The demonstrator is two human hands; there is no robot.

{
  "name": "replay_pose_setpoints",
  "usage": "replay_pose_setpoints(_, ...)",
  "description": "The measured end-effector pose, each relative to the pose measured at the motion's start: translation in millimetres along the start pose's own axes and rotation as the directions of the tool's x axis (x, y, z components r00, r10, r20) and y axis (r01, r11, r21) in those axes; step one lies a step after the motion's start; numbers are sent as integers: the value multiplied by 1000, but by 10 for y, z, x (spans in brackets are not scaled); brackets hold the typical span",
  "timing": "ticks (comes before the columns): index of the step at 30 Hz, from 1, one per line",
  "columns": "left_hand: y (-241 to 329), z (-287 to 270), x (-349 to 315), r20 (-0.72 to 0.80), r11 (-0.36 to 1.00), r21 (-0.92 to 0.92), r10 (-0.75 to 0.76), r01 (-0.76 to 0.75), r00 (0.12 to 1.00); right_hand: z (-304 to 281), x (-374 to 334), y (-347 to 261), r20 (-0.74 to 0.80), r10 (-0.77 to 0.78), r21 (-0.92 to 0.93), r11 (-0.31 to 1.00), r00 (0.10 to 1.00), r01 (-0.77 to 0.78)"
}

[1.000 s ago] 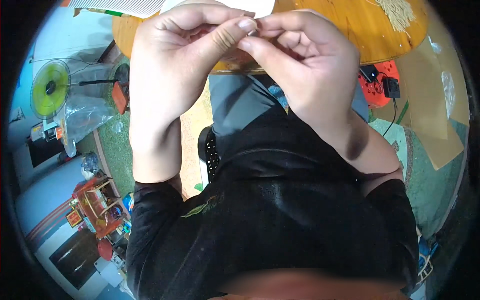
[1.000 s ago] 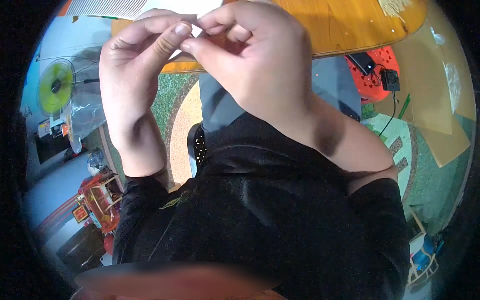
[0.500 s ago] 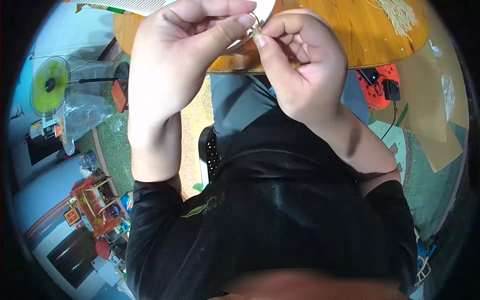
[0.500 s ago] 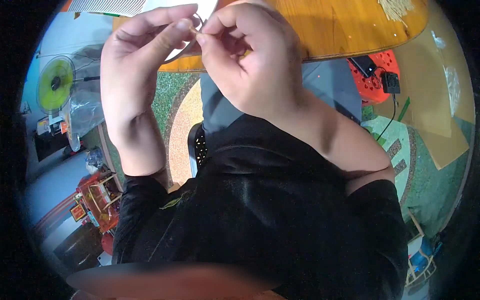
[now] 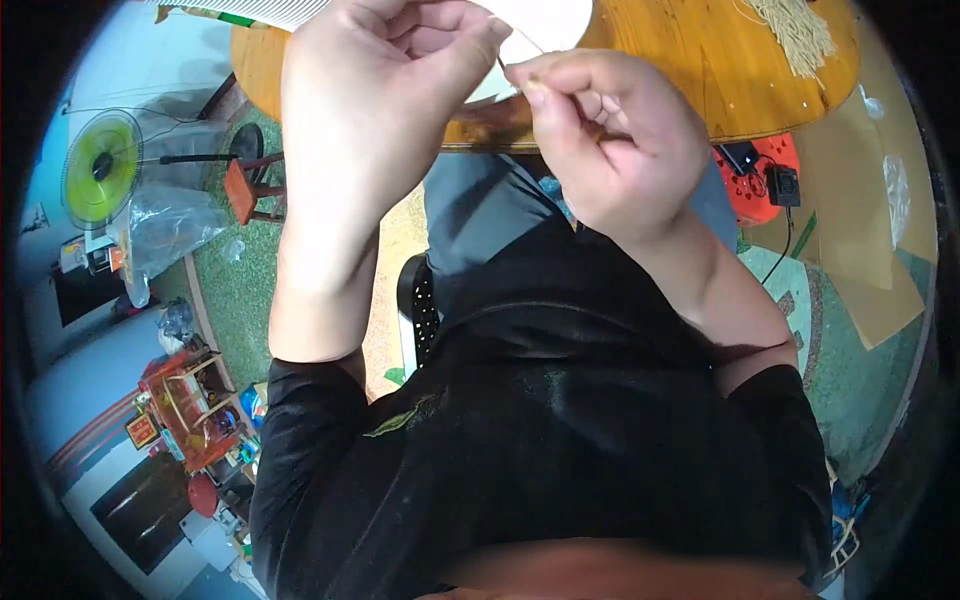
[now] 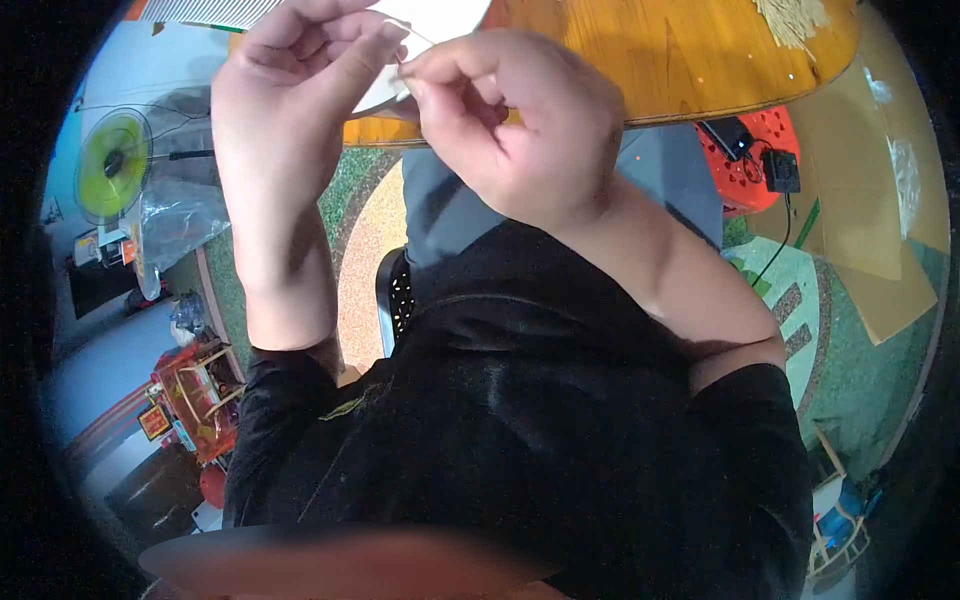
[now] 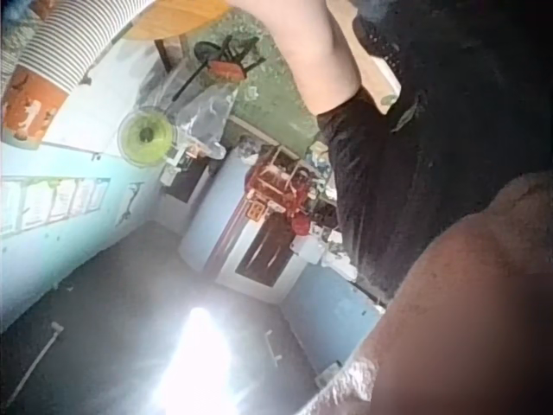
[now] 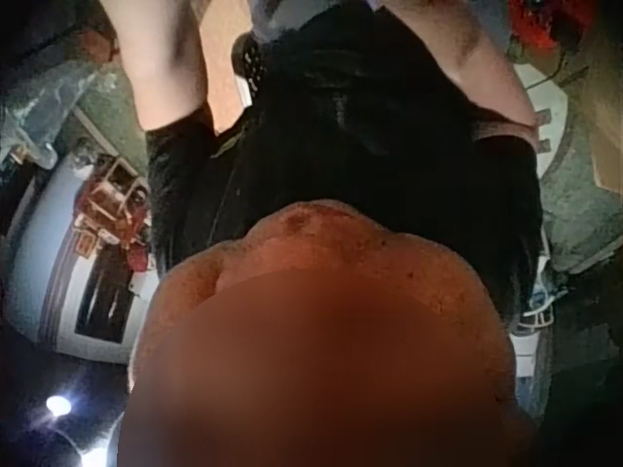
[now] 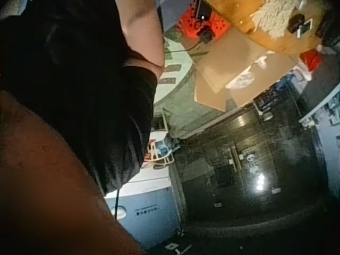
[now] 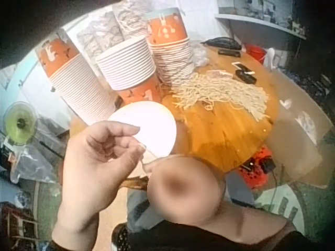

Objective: Threading and securing string handles into pre-punched holes on decorative paper buckets.

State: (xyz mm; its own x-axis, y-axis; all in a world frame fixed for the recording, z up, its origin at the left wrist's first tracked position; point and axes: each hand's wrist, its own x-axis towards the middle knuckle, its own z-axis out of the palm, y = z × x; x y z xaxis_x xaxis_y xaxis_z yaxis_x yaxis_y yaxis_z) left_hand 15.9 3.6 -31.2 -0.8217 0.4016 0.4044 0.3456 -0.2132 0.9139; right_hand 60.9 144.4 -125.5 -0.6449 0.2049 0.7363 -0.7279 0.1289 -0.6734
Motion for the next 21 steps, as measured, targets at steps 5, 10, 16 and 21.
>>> replay_pose_setpoints(5, 221, 116, -112, -309, 930, 196, -243, 312, 920, 11, 128, -196, 54, 367, 322, 874, 929, -364)
replay_pose_setpoints(10, 255, 141, -172, -355, 951, 100, -240, 292, 904, -46, 181, -306, 113, 443, 256, 852, 889, -457)
replay_pose_setpoints(16, 289, 114, -191, -319, 943, 44, -298, 328, 900, -51, 200, -292, 163, 436, 233, 855, 885, -464)
replay_pose_setpoints(21, 304, 141, -139, -322, 930, 66, -322, 361, 890, -3, 140, -201, 160, 395, 272, 863, 905, -425)
